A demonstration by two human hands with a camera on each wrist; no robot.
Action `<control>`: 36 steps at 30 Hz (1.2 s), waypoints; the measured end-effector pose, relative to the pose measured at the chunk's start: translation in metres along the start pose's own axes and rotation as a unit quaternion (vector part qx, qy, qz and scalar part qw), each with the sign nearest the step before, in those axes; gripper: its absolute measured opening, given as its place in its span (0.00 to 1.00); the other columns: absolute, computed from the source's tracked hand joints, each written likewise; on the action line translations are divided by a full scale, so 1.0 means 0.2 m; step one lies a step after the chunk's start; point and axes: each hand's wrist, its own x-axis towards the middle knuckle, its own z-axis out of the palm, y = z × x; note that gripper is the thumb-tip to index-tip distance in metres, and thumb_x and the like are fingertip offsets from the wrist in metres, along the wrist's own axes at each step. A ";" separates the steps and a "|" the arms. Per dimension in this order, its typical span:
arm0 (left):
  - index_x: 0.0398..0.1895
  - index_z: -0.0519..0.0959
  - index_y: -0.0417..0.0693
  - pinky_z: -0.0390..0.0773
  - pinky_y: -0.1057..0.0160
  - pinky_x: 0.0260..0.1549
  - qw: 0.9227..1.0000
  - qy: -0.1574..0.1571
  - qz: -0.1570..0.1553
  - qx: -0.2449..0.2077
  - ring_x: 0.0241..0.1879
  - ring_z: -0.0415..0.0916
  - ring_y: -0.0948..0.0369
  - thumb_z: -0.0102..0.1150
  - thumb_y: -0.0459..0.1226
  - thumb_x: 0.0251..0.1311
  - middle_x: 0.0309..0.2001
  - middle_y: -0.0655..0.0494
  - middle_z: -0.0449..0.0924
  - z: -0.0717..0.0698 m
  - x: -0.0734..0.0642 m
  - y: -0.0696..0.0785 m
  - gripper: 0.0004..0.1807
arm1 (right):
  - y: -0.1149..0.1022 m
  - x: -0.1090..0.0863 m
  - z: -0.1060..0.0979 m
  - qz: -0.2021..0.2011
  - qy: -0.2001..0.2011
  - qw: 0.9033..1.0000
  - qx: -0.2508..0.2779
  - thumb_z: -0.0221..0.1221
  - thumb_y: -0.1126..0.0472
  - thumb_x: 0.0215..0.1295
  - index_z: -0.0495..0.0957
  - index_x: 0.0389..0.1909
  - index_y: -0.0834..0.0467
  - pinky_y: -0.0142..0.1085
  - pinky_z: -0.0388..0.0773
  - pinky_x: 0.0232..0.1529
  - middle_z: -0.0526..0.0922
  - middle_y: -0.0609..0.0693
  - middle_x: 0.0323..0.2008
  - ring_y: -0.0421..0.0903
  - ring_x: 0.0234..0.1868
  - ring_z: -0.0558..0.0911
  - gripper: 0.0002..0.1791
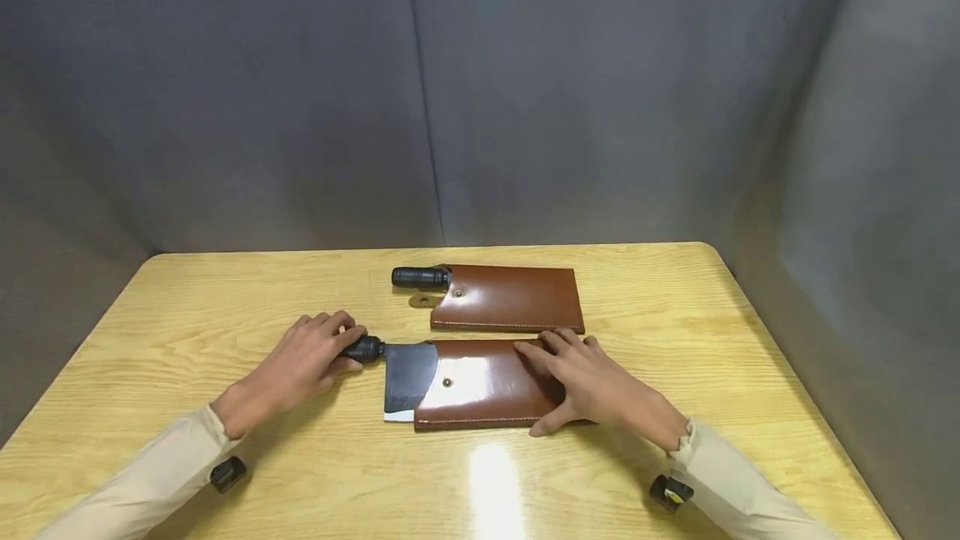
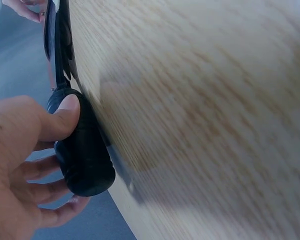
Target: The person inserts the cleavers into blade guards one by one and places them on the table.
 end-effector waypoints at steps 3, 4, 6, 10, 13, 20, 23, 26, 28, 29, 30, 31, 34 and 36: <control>0.55 0.84 0.39 0.81 0.43 0.47 1.000 0.004 0.006 0.010 0.46 0.81 0.46 0.75 0.45 0.60 0.49 0.44 0.82 0.00 0.00 0.00 0.25 | 0.00 0.00 0.02 0.007 0.014 1.000 0.007 0.76 0.28 0.44 0.67 0.78 0.53 0.78 0.63 0.63 0.67 0.71 0.73 0.72 0.74 0.66 0.62; 0.55 0.84 0.39 0.81 0.43 0.47 1.000 0.006 0.006 0.014 0.46 0.81 0.46 0.75 0.45 0.60 0.49 0.44 0.82 0.01 0.00 0.00 0.25 | 0.00 0.00 0.03 0.008 0.018 1.000 0.009 0.77 0.29 0.43 0.67 0.78 0.53 0.78 0.63 0.63 0.67 0.70 0.73 0.71 0.74 0.66 0.62; 0.55 0.84 0.39 0.81 0.44 0.47 1.000 0.009 0.004 0.019 0.45 0.81 0.46 0.75 0.45 0.59 0.49 0.44 0.82 0.01 0.00 0.00 0.26 | -0.01 0.01 0.04 0.006 0.024 1.000 0.013 0.77 0.29 0.43 0.67 0.78 0.53 0.78 0.62 0.63 0.67 0.70 0.74 0.72 0.74 0.66 0.62; 0.55 0.84 0.38 0.81 0.44 0.46 1.000 0.016 0.006 0.011 0.45 0.81 0.46 0.76 0.44 0.59 0.49 0.43 0.82 0.02 0.01 0.02 0.25 | -0.02 0.02 0.06 0.004 0.030 0.999 0.023 0.77 0.29 0.43 0.67 0.78 0.52 0.79 0.60 0.64 0.66 0.70 0.74 0.72 0.75 0.64 0.62; 0.55 0.84 0.37 0.81 0.43 0.46 1.000 0.020 0.008 0.006 0.46 0.82 0.45 0.76 0.43 0.59 0.49 0.42 0.82 0.03 0.02 0.03 0.25 | -0.02 0.03 0.06 0.004 0.032 0.999 0.026 0.77 0.29 0.42 0.67 0.78 0.51 0.80 0.59 0.64 0.66 0.70 0.75 0.72 0.75 0.64 0.63; 0.55 0.83 0.36 0.81 0.41 0.47 0.999 0.023 0.012 0.030 0.48 0.82 0.44 0.75 0.43 0.61 0.50 0.40 0.82 0.04 0.03 0.05 0.25 | -0.03 0.04 0.07 0.010 0.032 0.999 0.030 0.78 0.29 0.42 0.67 0.78 0.51 0.79 0.58 0.66 0.65 0.70 0.75 0.74 0.75 0.63 0.63; 0.54 0.83 0.36 0.80 0.42 0.46 0.999 0.024 0.013 0.037 0.47 0.81 0.44 0.75 0.43 0.61 0.50 0.40 0.82 0.04 0.04 0.05 0.24 | -0.04 0.05 0.07 0.005 0.039 0.999 0.024 0.78 0.29 0.42 0.67 0.78 0.52 0.78 0.60 0.66 0.67 0.70 0.74 0.75 0.74 0.65 0.62; 0.53 0.83 0.37 0.80 0.42 0.45 0.999 0.027 0.016 0.037 0.47 0.81 0.45 0.75 0.43 0.60 0.49 0.40 0.82 0.04 0.05 0.06 0.24 | -0.05 0.05 0.07 0.003 0.046 0.999 0.021 0.78 0.29 0.41 0.68 0.77 0.54 0.78 0.61 0.65 0.68 0.70 0.73 0.75 0.73 0.66 0.62; 0.53 0.83 0.37 0.80 0.42 0.45 0.999 0.032 0.018 0.039 0.46 0.81 0.45 0.76 0.42 0.60 0.49 0.40 0.82 0.05 0.06 0.07 0.23 | -0.05 0.05 0.07 0.005 0.048 0.999 0.023 0.79 0.30 0.41 0.68 0.77 0.54 0.78 0.61 0.65 0.68 0.69 0.73 0.75 0.73 0.66 0.63; 0.53 0.83 0.37 0.80 0.42 0.45 0.998 0.034 0.018 0.040 0.46 0.81 0.45 0.76 0.42 0.59 0.49 0.40 0.82 0.05 0.06 0.07 0.23 | -0.05 0.05 0.07 0.006 0.048 0.999 0.024 0.79 0.30 0.41 0.68 0.77 0.54 0.78 0.61 0.66 0.68 0.69 0.73 0.75 0.73 0.65 0.63; 0.53 0.83 0.37 0.80 0.42 0.45 0.998 0.036 0.019 0.042 0.46 0.82 0.44 0.76 0.42 0.59 0.49 0.40 0.82 0.05 0.07 0.07 0.23 | -0.05 0.06 0.07 0.007 0.048 0.998 0.026 0.79 0.30 0.41 0.68 0.77 0.54 0.78 0.60 0.65 0.68 0.69 0.73 0.75 0.73 0.65 0.63; 0.53 0.83 0.37 0.80 0.42 0.45 0.998 0.037 0.018 0.043 0.46 0.82 0.44 0.76 0.42 0.60 0.49 0.40 0.82 0.05 0.07 0.07 0.23 | -0.05 0.06 0.07 0.008 0.049 0.998 0.026 0.79 0.30 0.41 0.68 0.77 0.54 0.78 0.61 0.65 0.68 0.69 0.73 0.75 0.73 0.65 0.63; 0.53 0.83 0.38 0.80 0.42 0.45 0.998 0.036 0.014 0.044 0.47 0.81 0.44 0.76 0.42 0.59 0.50 0.40 0.82 0.06 0.08 0.08 0.23 | -0.06 0.06 0.08 0.011 0.049 0.998 0.029 0.79 0.31 0.41 0.68 0.77 0.54 0.78 0.60 0.65 0.68 0.69 0.73 0.74 0.74 0.65 0.63; 0.52 0.83 0.37 0.80 0.42 0.45 0.998 0.035 0.012 0.043 0.46 0.81 0.44 0.76 0.42 0.59 0.49 0.39 0.82 0.06 0.08 0.09 0.23 | -0.07 0.07 0.08 0.012 0.049 0.998 0.033 0.79 0.31 0.41 0.68 0.77 0.54 0.79 0.60 0.65 0.67 0.69 0.74 0.75 0.74 0.65 0.63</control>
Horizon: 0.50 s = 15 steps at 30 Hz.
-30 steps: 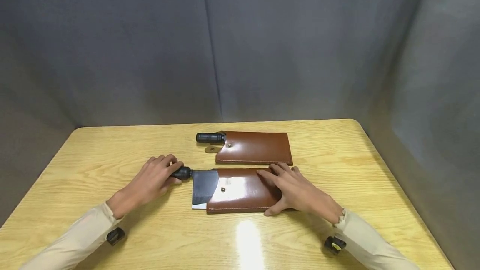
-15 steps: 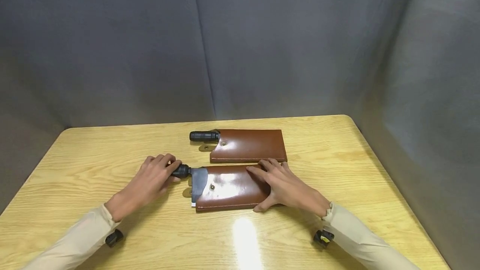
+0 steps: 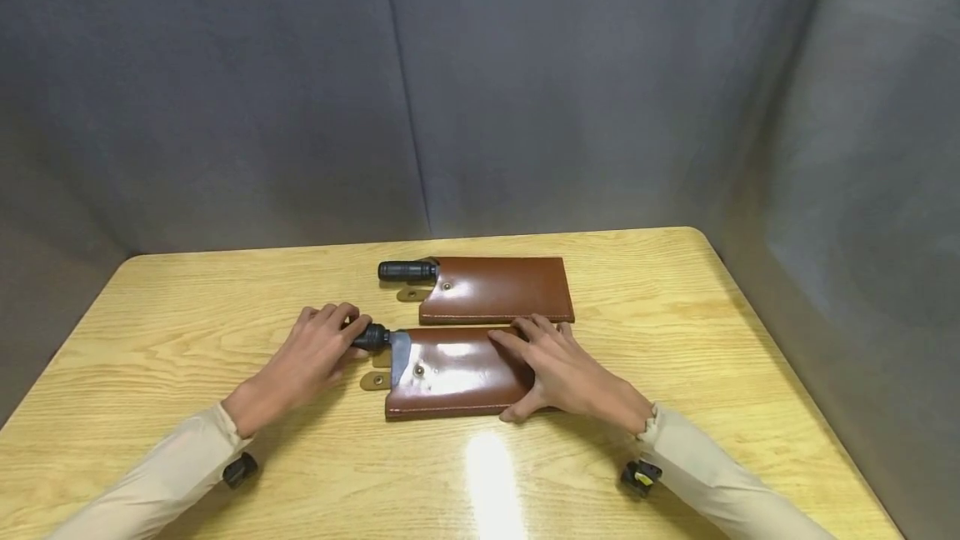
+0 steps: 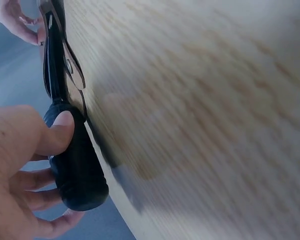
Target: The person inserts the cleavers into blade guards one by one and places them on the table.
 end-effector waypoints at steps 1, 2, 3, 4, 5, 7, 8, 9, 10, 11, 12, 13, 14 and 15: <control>0.52 0.83 0.37 0.80 0.42 0.45 1.000 -0.001 0.001 0.000 0.47 0.81 0.44 0.76 0.42 0.59 0.49 0.39 0.82 0.00 0.00 0.01 0.24 | 0.00 0.00 0.00 -0.001 -0.001 1.000 0.001 0.79 0.31 0.41 0.68 0.78 0.54 0.79 0.59 0.65 0.67 0.69 0.74 0.75 0.74 0.64 0.63; 0.52 0.82 0.37 0.80 0.42 0.44 1.000 -0.001 0.003 0.000 0.46 0.81 0.44 0.76 0.42 0.59 0.49 0.39 0.82 0.00 0.01 0.01 0.24 | -0.01 0.01 0.01 -0.002 0.000 1.000 0.002 0.79 0.31 0.41 0.67 0.78 0.54 0.79 0.59 0.65 0.67 0.70 0.74 0.75 0.74 0.64 0.63; 0.52 0.82 0.36 0.80 0.41 0.44 1.000 0.000 0.004 -0.001 0.46 0.81 0.43 0.76 0.42 0.59 0.49 0.39 0.81 0.00 0.01 0.02 0.23 | -0.01 0.01 0.01 -0.002 0.000 1.000 0.001 0.79 0.31 0.42 0.67 0.78 0.55 0.80 0.59 0.65 0.67 0.70 0.74 0.75 0.74 0.64 0.63; 0.52 0.82 0.36 0.80 0.41 0.44 1.000 0.000 0.005 -0.001 0.46 0.81 0.43 0.76 0.43 0.60 0.49 0.39 0.81 0.00 0.01 0.02 0.24 | -0.02 0.01 0.01 -0.004 0.002 1.000 0.000 0.79 0.31 0.42 0.67 0.78 0.55 0.80 0.59 0.64 0.66 0.71 0.74 0.75 0.74 0.64 0.63; 0.52 0.82 0.36 0.80 0.41 0.44 1.000 0.001 0.006 -0.002 0.46 0.81 0.43 0.76 0.43 0.60 0.49 0.39 0.81 0.00 0.01 0.03 0.23 | -0.02 0.02 0.02 -0.006 0.003 1.000 0.000 0.79 0.31 0.42 0.67 0.78 0.55 0.80 0.59 0.64 0.66 0.71 0.74 0.76 0.74 0.64 0.62; 0.52 0.82 0.36 0.80 0.41 0.44 1.000 0.001 0.007 -0.005 0.46 0.81 0.43 0.76 0.42 0.61 0.48 0.39 0.81 0.00 0.02 0.03 0.23 | -0.03 0.02 0.02 -0.007 0.003 1.000 -0.002 0.78 0.32 0.43 0.67 0.78 0.55 0.80 0.60 0.64 0.66 0.72 0.74 0.76 0.74 0.64 0.62; 0.52 0.82 0.37 0.80 0.41 0.45 1.000 0.002 0.004 -0.006 0.46 0.81 0.43 0.75 0.42 0.61 0.48 0.39 0.81 0.00 0.02 0.03 0.23 | -0.03 0.02 0.02 -0.007 0.005 1.000 -0.003 0.79 0.32 0.43 0.67 0.78 0.55 0.80 0.60 0.63 0.66 0.72 0.74 0.77 0.74 0.64 0.62; 0.53 0.82 0.37 0.80 0.42 0.45 1.000 0.002 0.001 -0.008 0.47 0.81 0.43 0.75 0.43 0.61 0.49 0.39 0.81 0.00 0.02 0.03 0.23 | -0.03 0.02 0.02 -0.006 0.005 1.000 -0.002 0.79 0.32 0.43 0.67 0.78 0.55 0.80 0.60 0.63 0.65 0.73 0.74 0.77 0.74 0.64 0.62; 0.53 0.83 0.37 0.80 0.42 0.45 1.000 0.001 -0.001 -0.009 0.47 0.81 0.43 0.75 0.43 0.61 0.49 0.40 0.81 0.00 0.02 0.03 0.23 | -0.04 0.02 0.02 -0.006 0.004 1.000 -0.002 0.79 0.32 0.43 0.67 0.78 0.55 0.80 0.60 0.64 0.65 0.73 0.74 0.77 0.74 0.64 0.62; 0.53 0.83 0.38 0.80 0.43 0.45 1.000 0.001 -0.002 -0.011 0.47 0.81 0.43 0.74 0.43 0.62 0.49 0.40 0.81 0.00 0.01 0.03 0.23 | -0.04 0.02 0.02 -0.004 0.001 1.000 -0.001 0.78 0.32 0.43 0.66 0.78 0.55 0.80 0.60 0.64 0.65 0.73 0.74 0.77 0.74 0.63 0.62; 0.54 0.83 0.38 0.80 0.43 0.45 1.000 0.001 -0.003 -0.015 0.47 0.81 0.44 0.74 0.43 0.62 0.49 0.40 0.82 0.00 0.01 0.03 0.23 | -0.04 0.02 0.02 -0.003 -0.001 1.000 -0.003 0.78 0.31 0.43 0.66 0.78 0.55 0.79 0.59 0.64 0.64 0.73 0.75 0.76 0.74 0.63 0.63; 0.54 0.83 0.38 0.80 0.44 0.46 1.000 0.001 -0.005 -0.019 0.47 0.81 0.44 0.74 0.43 0.62 0.50 0.40 0.82 -0.01 0.01 0.03 0.24 | -0.04 0.02 0.02 -0.002 -0.004 1.000 -0.004 0.77 0.31 0.44 0.66 0.79 0.54 0.79 0.59 0.65 0.64 0.72 0.75 0.76 0.75 0.63 0.63; 0.55 0.83 0.38 0.80 0.44 0.46 1.000 0.000 -0.007 -0.025 0.47 0.81 0.44 0.74 0.43 0.62 0.50 0.40 0.82 -0.01 0.01 0.03 0.24 | -0.04 0.02 0.02 -0.002 -0.006 1.000 -0.007 0.77 0.30 0.44 0.65 0.79 0.54 0.79 0.59 0.65 0.64 0.72 0.75 0.76 0.75 0.63 0.63; 0.55 0.83 0.38 0.80 0.44 0.46 0.999 0.001 -0.009 -0.031 0.47 0.81 0.44 0.74 0.43 0.61 0.50 0.41 0.82 -0.01 0.01 0.02 0.24 | -0.03 0.02 0.02 -0.001 -0.008 1.000 -0.009 0.76 0.29 0.45 0.65 0.79 0.53 0.79 0.59 0.65 0.64 0.72 0.75 0.75 0.75 0.63 0.63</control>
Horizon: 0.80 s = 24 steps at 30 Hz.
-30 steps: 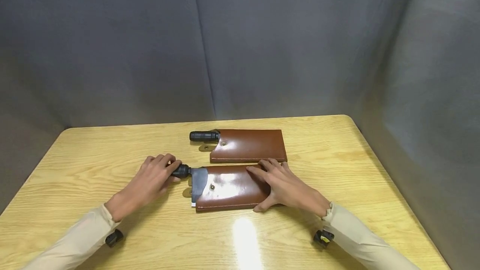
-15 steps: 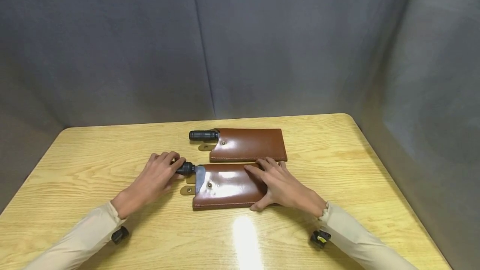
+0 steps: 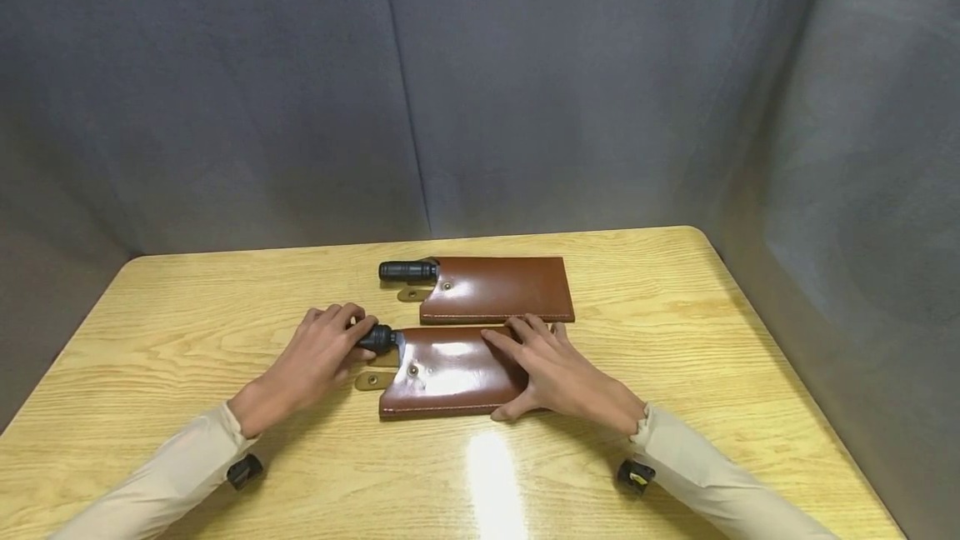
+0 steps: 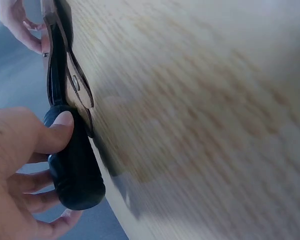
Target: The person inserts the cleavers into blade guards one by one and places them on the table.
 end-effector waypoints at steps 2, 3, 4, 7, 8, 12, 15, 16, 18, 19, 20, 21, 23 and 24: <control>0.56 0.83 0.37 0.80 0.44 0.46 1.000 0.001 -0.003 -0.013 0.47 0.81 0.45 0.75 0.43 0.60 0.49 0.41 0.82 0.00 0.00 0.00 0.25 | 0.00 0.00 0.00 -0.001 -0.001 1.000 -0.008 0.75 0.28 0.45 0.64 0.80 0.53 0.79 0.59 0.65 0.64 0.71 0.76 0.74 0.75 0.63 0.63; 0.56 0.83 0.37 0.80 0.44 0.46 1.000 0.002 -0.005 -0.019 0.47 0.81 0.46 0.75 0.43 0.60 0.49 0.42 0.82 0.00 0.00 -0.01 0.25 | 0.01 0.00 0.00 -0.002 -0.001 1.000 -0.013 0.75 0.27 0.45 0.65 0.80 0.52 0.79 0.60 0.65 0.65 0.70 0.75 0.73 0.75 0.64 0.63; 0.56 0.83 0.37 0.80 0.44 0.46 1.000 0.002 -0.005 -0.024 0.47 0.81 0.46 0.76 0.42 0.60 0.49 0.42 0.82 -0.01 0.00 -0.01 0.25 | 0.01 0.00 0.00 -0.002 0.000 1.000 -0.017 0.75 0.27 0.45 0.65 0.79 0.52 0.79 0.60 0.64 0.65 0.69 0.75 0.73 0.75 0.64 0.63; 0.55 0.83 0.37 0.80 0.45 0.44 0.999 0.006 -0.003 -0.031 0.45 0.81 0.46 0.76 0.42 0.59 0.48 0.43 0.81 -0.01 0.00 -0.01 0.25 | 0.02 0.00 -0.01 -0.002 0.001 1.000 -0.025 0.74 0.26 0.44 0.65 0.79 0.51 0.79 0.62 0.63 0.66 0.68 0.75 0.72 0.75 0.65 0.63; 0.55 0.83 0.37 0.80 0.45 0.43 0.999 0.006 -0.003 -0.034 0.45 0.80 0.46 0.76 0.42 0.58 0.48 0.43 0.81 -0.01 0.00 -0.01 0.25 | 0.02 0.00 -0.01 -0.002 0.000 1.000 -0.027 0.74 0.25 0.44 0.66 0.79 0.50 0.79 0.62 0.63 0.67 0.68 0.75 0.72 0.74 0.65 0.63; 0.54 0.83 0.37 0.81 0.45 0.42 0.999 0.005 -0.010 -0.044 0.45 0.81 0.46 0.78 0.41 0.57 0.47 0.43 0.82 -0.01 0.00 0.00 0.25 | 0.03 -0.01 -0.02 -0.002 -0.004 1.000 -0.022 0.74 0.25 0.45 0.66 0.79 0.51 0.79 0.62 0.63 0.66 0.67 0.75 0.72 0.74 0.65 0.62; 0.54 0.83 0.37 0.81 0.45 0.42 0.999 0.001 -0.018 -0.047 0.45 0.81 0.46 0.78 0.40 0.56 0.47 0.43 0.83 -0.01 0.00 0.00 0.25 | 0.03 -0.01 -0.02 -0.005 -0.001 1.000 -0.019 0.74 0.25 0.45 0.67 0.78 0.51 0.79 0.62 0.64 0.67 0.66 0.75 0.70 0.74 0.66 0.62; 0.54 0.83 0.37 0.81 0.44 0.42 0.999 -0.001 -0.020 -0.047 0.45 0.81 0.46 0.79 0.40 0.56 0.47 0.43 0.83 -0.01 0.00 0.00 0.25 | 0.03 0.00 -0.02 -0.006 0.000 1.000 -0.019 0.74 0.25 0.45 0.68 0.78 0.52 0.78 0.61 0.64 0.67 0.65 0.75 0.69 0.74 0.66 0.61; 0.54 0.83 0.37 0.81 0.44 0.42 0.999 -0.004 -0.023 -0.046 0.45 0.82 0.46 0.78 0.40 0.56 0.48 0.43 0.83 -0.01 0.00 0.00 0.25 | 0.02 0.00 -0.02 -0.009 0.004 1.000 -0.020 0.74 0.26 0.45 0.68 0.78 0.53 0.78 0.61 0.65 0.67 0.65 0.74 0.67 0.74 0.66 0.61; 0.54 0.83 0.38 0.81 0.44 0.43 0.999 -0.006 -0.024 -0.045 0.45 0.82 0.46 0.78 0.41 0.56 0.48 0.43 0.83 -0.01 0.00 0.00 0.25 | 0.02 0.00 -0.02 -0.010 0.006 1.000 -0.021 0.74 0.26 0.45 0.68 0.78 0.53 0.77 0.62 0.65 0.67 0.65 0.74 0.67 0.74 0.66 0.61; 0.55 0.83 0.38 0.81 0.44 0.42 0.999 -0.007 -0.024 -0.044 0.46 0.82 0.46 0.78 0.41 0.57 0.48 0.43 0.83 -0.01 0.00 0.00 0.25 | 0.02 0.00 -0.01 -0.012 0.007 1.000 -0.022 0.74 0.26 0.45 0.68 0.78 0.53 0.77 0.62 0.65 0.67 0.65 0.74 0.66 0.74 0.66 0.61; 0.55 0.83 0.38 0.81 0.44 0.43 0.999 -0.009 -0.024 -0.043 0.46 0.82 0.46 0.78 0.41 0.57 0.48 0.43 0.83 -0.02 0.00 -0.01 0.25 | 0.02 0.00 -0.01 -0.013 0.009 1.000 -0.023 0.74 0.26 0.45 0.68 0.78 0.53 0.77 0.62 0.65 0.67 0.65 0.74 0.66 0.74 0.66 0.61; 0.55 0.83 0.37 0.81 0.44 0.43 0.999 -0.012 -0.024 -0.041 0.47 0.82 0.46 0.78 0.41 0.57 0.49 0.43 0.83 -0.02 0.00 -0.01 0.26 | 0.01 0.00 -0.01 -0.015 0.013 0.999 -0.025 0.74 0.26 0.45 0.68 0.78 0.54 0.76 0.62 0.66 0.67 0.65 0.74 0.65 0.74 0.66 0.61; 0.55 0.83 0.37 0.81 0.44 0.43 0.999 -0.013 -0.023 -0.040 0.47 0.82 0.46 0.78 0.41 0.57 0.49 0.43 0.83 -0.02 0.00 -0.01 0.26 | 0.01 0.00 0.00 -0.016 0.014 0.999 -0.025 0.74 0.26 0.46 0.68 0.78 0.54 0.76 0.63 0.66 0.67 0.64 0.74 0.65 0.74 0.66 0.61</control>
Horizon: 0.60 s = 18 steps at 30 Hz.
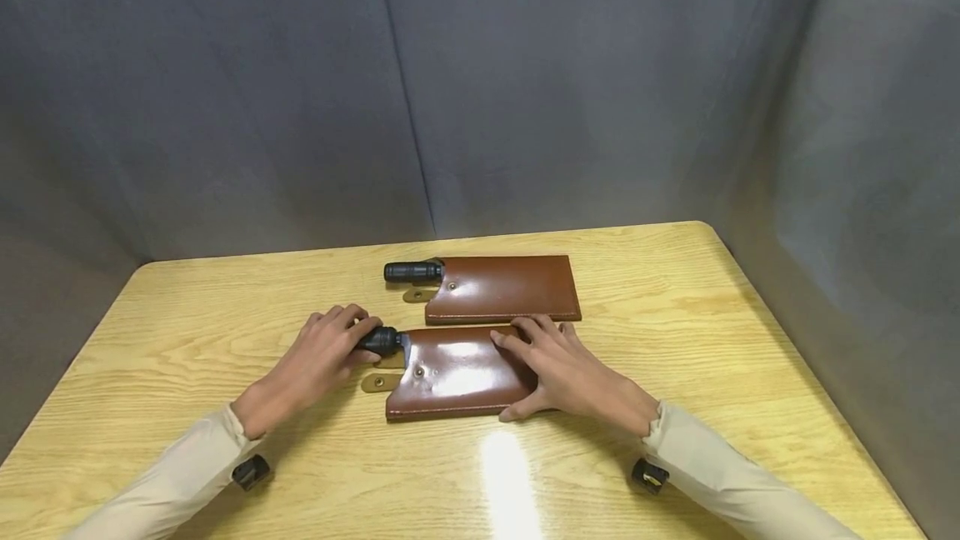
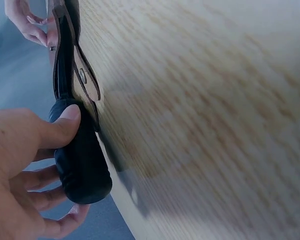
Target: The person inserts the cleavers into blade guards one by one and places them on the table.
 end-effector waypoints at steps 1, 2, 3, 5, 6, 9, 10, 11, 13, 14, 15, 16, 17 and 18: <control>0.55 0.83 0.37 0.81 0.44 0.43 1.000 -0.001 -0.001 0.001 0.47 0.82 0.46 0.78 0.41 0.57 0.49 0.42 0.83 0.00 0.00 0.00 0.26 | 0.00 0.00 0.00 -0.001 -0.003 1.000 0.003 0.73 0.26 0.46 0.67 0.78 0.54 0.75 0.63 0.66 0.66 0.64 0.75 0.65 0.74 0.66 0.61; 0.55 0.83 0.37 0.81 0.43 0.43 1.000 -0.002 -0.002 0.002 0.47 0.82 0.46 0.78 0.41 0.57 0.49 0.42 0.83 0.00 -0.01 0.00 0.26 | -0.01 0.00 0.00 -0.003 -0.006 1.000 0.007 0.73 0.26 0.47 0.67 0.78 0.54 0.76 0.62 0.66 0.65 0.64 0.76 0.66 0.75 0.65 0.61; 0.55 0.83 0.37 0.82 0.43 0.43 1.000 -0.004 -0.004 0.003 0.47 0.82 0.46 0.78 0.41 0.57 0.49 0.42 0.83 -0.01 -0.01 0.00 0.26 | -0.01 -0.01 0.00 -0.005 -0.011 1.000 0.014 0.73 0.27 0.48 0.66 0.79 0.54 0.76 0.62 0.67 0.63 0.64 0.77 0.66 0.76 0.64 0.60; 0.55 0.83 0.37 0.82 0.43 0.43 1.000 -0.007 -0.008 0.004 0.47 0.82 0.46 0.78 0.41 0.56 0.49 0.42 0.83 -0.01 -0.02 0.00 0.26 | -0.02 -0.01 -0.01 -0.009 -0.023 0.999 0.028 0.72 0.28 0.50 0.65 0.79 0.54 0.75 0.61 0.68 0.58 0.64 0.79 0.67 0.77 0.62 0.59; 0.55 0.83 0.37 0.81 0.43 0.43 1.000 -0.008 -0.010 0.002 0.46 0.82 0.46 0.79 0.41 0.56 0.48 0.42 0.83 -0.02 -0.03 0.00 0.26 | -0.02 -0.01 -0.02 -0.009 -0.030 0.999 0.036 0.72 0.28 0.51 0.65 0.79 0.54 0.75 0.60 0.68 0.56 0.64 0.80 0.68 0.78 0.61 0.59; 0.55 0.83 0.37 0.80 0.45 0.43 1.000 -0.013 -0.016 -0.014 0.46 0.82 0.47 0.78 0.41 0.56 0.48 0.43 0.83 -0.03 -0.03 0.00 0.26 | -0.01 -0.01 -0.05 -0.004 -0.041 0.998 0.050 0.71 0.29 0.54 0.65 0.79 0.52 0.72 0.62 0.70 0.53 0.63 0.82 0.66 0.79 0.60 0.56; 0.56 0.83 0.38 0.80 0.44 0.44 0.999 -0.016 -0.018 -0.022 0.46 0.82 0.48 0.78 0.41 0.57 0.49 0.44 0.83 -0.04 -0.03 0.00 0.26 | 0.00 -0.01 -0.06 -0.004 -0.036 0.998 0.048 0.70 0.29 0.55 0.67 0.78 0.53 0.71 0.63 0.69 0.55 0.63 0.81 0.66 0.78 0.62 0.55; 0.56 0.83 0.39 0.80 0.44 0.45 0.999 -0.018 -0.022 -0.032 0.47 0.82 0.48 0.77 0.42 0.58 0.49 0.44 0.84 -0.04 -0.02 0.00 0.25 | 0.00 -0.01 -0.07 -0.004 -0.030 0.999 0.045 0.69 0.29 0.56 0.68 0.77 0.53 0.69 0.66 0.68 0.58 0.63 0.80 0.65 0.77 0.65 0.53; 0.57 0.84 0.41 0.80 0.44 0.47 0.998 -0.018 -0.030 -0.049 0.48 0.82 0.48 0.75 0.44 0.61 0.50 0.46 0.84 -0.06 -0.02 -0.01 0.25 | 0.02 -0.01 -0.09 -0.001 -0.014 0.999 0.042 0.68 0.31 0.60 0.71 0.75 0.54 0.67 0.71 0.65 0.64 0.62 0.77 0.64 0.74 0.69 0.48; 0.58 0.84 0.42 0.80 0.43 0.48 0.998 -0.015 -0.034 -0.057 0.49 0.82 0.48 0.74 0.45 0.63 0.50 0.46 0.84 -0.06 -0.01 -0.01 0.24 | 0.03 -0.01 -0.10 0.002 -0.002 0.999 0.042 0.68 0.32 0.62 0.73 0.74 0.54 0.66 0.73 0.64 0.67 0.61 0.75 0.63 0.72 0.72 0.46; 0.58 0.84 0.42 0.80 0.42 0.50 0.997 -0.011 -0.038 -0.064 0.50 0.83 0.48 0.72 0.46 0.64 0.51 0.46 0.84 -0.07 -0.01 -0.02 0.24 | 0.04 0.00 -0.11 0.004 0.011 0.999 0.039 0.67 0.34 0.64 0.75 0.72 0.56 0.65 0.74 0.63 0.70 0.61 0.73 0.62 0.70 0.74 0.42; 0.58 0.83 0.43 0.79 0.41 0.51 0.997 -0.005 -0.042 -0.070 0.50 0.83 0.48 0.71 0.47 0.65 0.51 0.47 0.84 -0.08 -0.01 -0.03 0.24 | 0.06 0.00 -0.11 0.008 0.024 0.999 0.036 0.67 0.35 0.66 0.76 0.71 0.56 0.65 0.75 0.62 0.71 0.61 0.71 0.62 0.69 0.75 0.40; 0.59 0.83 0.43 0.79 0.41 0.51 0.996 0.004 -0.044 -0.075 0.51 0.83 0.47 0.70 0.48 0.67 0.52 0.47 0.84 -0.09 -0.01 -0.05 0.23 | 0.07 0.00 -0.12 0.016 0.036 0.999 0.036 0.66 0.37 0.68 0.77 0.70 0.56 0.66 0.75 0.62 0.73 0.60 0.70 0.62 0.68 0.76 0.37; 0.59 0.83 0.43 0.79 0.40 0.52 0.996 0.014 -0.046 -0.078 0.51 0.83 0.47 0.69 0.48 0.68 0.52 0.46 0.84 -0.10 0.00 -0.07 0.23 | 0.09 0.00 -0.13 0.026 0.050 0.998 0.035 0.66 0.39 0.70 0.77 0.69 0.56 0.66 0.74 0.62 0.74 0.61 0.69 0.62 0.67 0.77 0.35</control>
